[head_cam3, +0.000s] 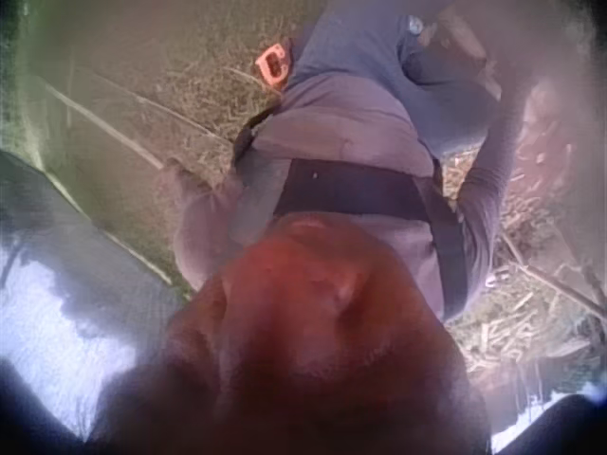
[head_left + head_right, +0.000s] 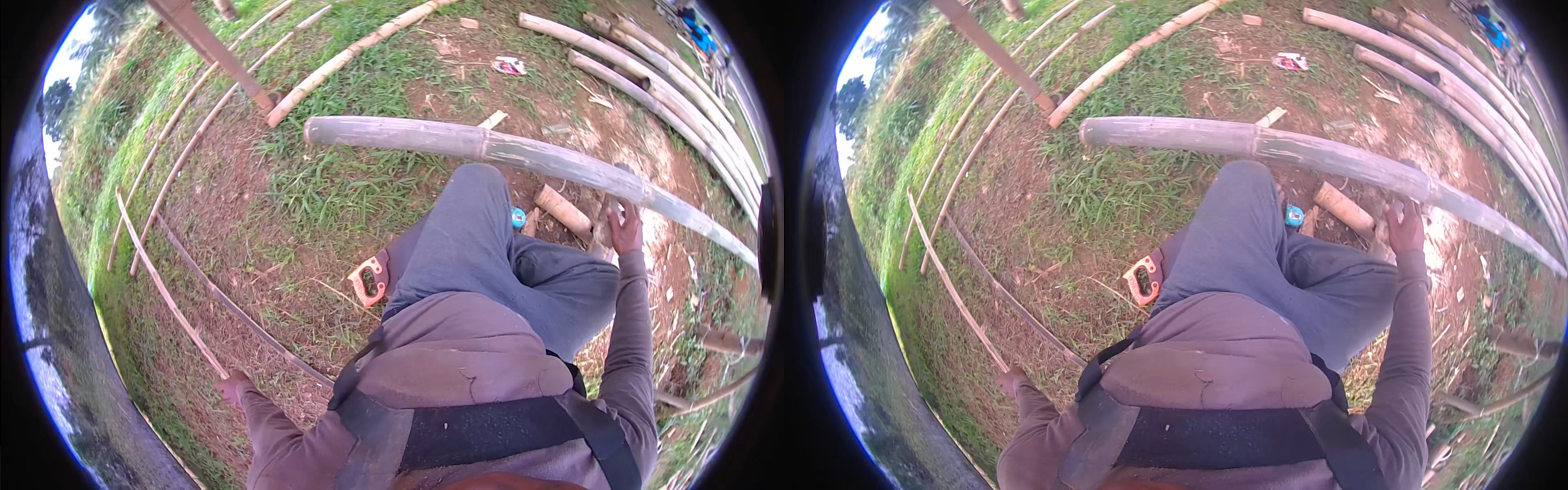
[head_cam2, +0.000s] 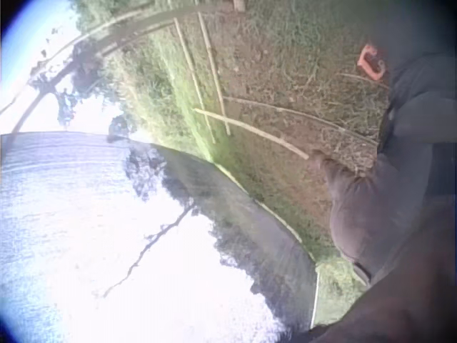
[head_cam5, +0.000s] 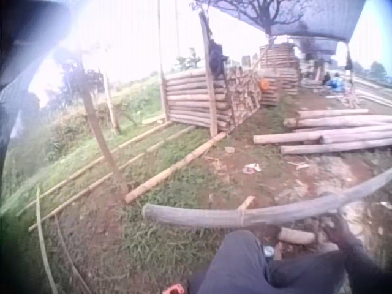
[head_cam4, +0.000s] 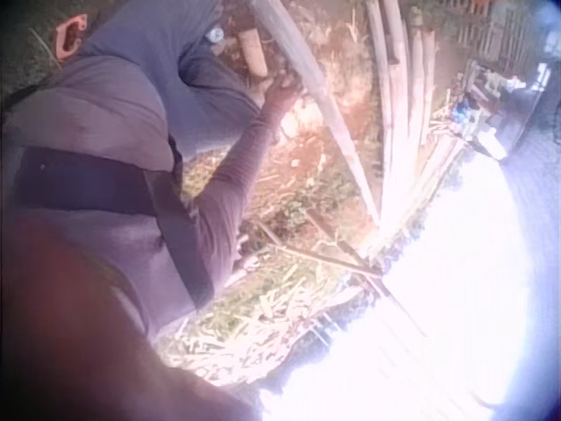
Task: The person measures a bamboo pole with a tape measure and marks it with a pencil. Then, using a hand saw, the person cuts the bamboo pole into sections while sitting on the ground.
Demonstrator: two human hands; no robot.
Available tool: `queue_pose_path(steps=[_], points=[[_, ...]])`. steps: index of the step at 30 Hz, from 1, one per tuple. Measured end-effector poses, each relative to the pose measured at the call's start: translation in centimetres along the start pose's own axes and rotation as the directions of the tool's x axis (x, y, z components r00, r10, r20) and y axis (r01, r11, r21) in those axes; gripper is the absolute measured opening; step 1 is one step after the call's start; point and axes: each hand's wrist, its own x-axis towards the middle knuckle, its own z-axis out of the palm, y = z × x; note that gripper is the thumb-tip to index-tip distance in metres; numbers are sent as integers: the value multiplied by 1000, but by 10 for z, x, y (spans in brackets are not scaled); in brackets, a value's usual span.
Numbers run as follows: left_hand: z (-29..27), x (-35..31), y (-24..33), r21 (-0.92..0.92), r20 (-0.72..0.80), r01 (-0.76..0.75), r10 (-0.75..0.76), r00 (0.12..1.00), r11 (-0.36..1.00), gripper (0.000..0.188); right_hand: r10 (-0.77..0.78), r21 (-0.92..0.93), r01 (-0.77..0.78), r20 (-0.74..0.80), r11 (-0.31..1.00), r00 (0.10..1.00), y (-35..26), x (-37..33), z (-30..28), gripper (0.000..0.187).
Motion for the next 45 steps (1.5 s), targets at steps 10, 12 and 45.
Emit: queue_pose_path(steps=[10,12,45], points=[[30,-391,272,-989,-67,-135,998,-3,-67,38,796,512,-681,-8,523,606,112,-249,55,68],[-40,-456,327,-956,-198,-179,960,-197,-234,38,773,417,-735,111,534,624,100,-321,86,57],[-174,-873,446,-817,442,-426,52,-895,-387,84,942,149,-947,142,283,304,-37,-423,122,100]])
